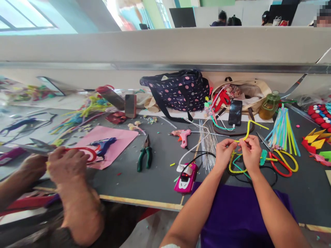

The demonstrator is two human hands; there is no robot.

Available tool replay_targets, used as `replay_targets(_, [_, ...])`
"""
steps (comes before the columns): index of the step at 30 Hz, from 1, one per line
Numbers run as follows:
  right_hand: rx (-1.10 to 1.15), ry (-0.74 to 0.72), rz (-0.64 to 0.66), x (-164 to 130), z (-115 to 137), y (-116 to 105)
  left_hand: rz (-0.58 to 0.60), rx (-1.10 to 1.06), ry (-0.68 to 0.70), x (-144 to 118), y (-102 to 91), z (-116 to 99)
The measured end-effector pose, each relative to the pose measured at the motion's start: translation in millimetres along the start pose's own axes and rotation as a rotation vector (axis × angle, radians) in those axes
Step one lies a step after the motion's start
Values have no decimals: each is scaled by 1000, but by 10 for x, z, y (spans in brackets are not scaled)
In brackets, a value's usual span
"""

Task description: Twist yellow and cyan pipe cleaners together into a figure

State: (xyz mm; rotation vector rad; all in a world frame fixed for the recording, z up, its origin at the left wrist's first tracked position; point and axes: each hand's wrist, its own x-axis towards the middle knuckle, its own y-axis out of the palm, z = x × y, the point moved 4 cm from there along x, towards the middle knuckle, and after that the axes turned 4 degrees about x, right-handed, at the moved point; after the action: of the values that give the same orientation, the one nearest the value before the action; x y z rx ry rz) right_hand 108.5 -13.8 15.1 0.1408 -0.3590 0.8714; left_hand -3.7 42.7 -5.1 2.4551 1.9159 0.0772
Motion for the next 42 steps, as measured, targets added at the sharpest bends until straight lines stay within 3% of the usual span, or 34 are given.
replay_targets(5, [-6, -7, 4, 4, -29, -1, 76, -26, -64, 38, -13, 4])
replay_targets(17, [5, 5, 2, -4, -20, 1, 38, 66, -31, 56, -64, -15])
replay_targets(27, [27, 35, 4, 5, -36, 2, 106, -150, -189, 45, -8, 14])
replay_targets(32, [68, 40, -2, -8, -22, 12, 141, -205, -179, 52, -2, 30])
replay_targets(38, [270, 92, -106, 36, 74, -109, 157, -318, -252, 38, 11, 61])
replay_targets(42, [415, 27, -217, 90, 204, -281, 156, -391, -332, 28, 20, 99])
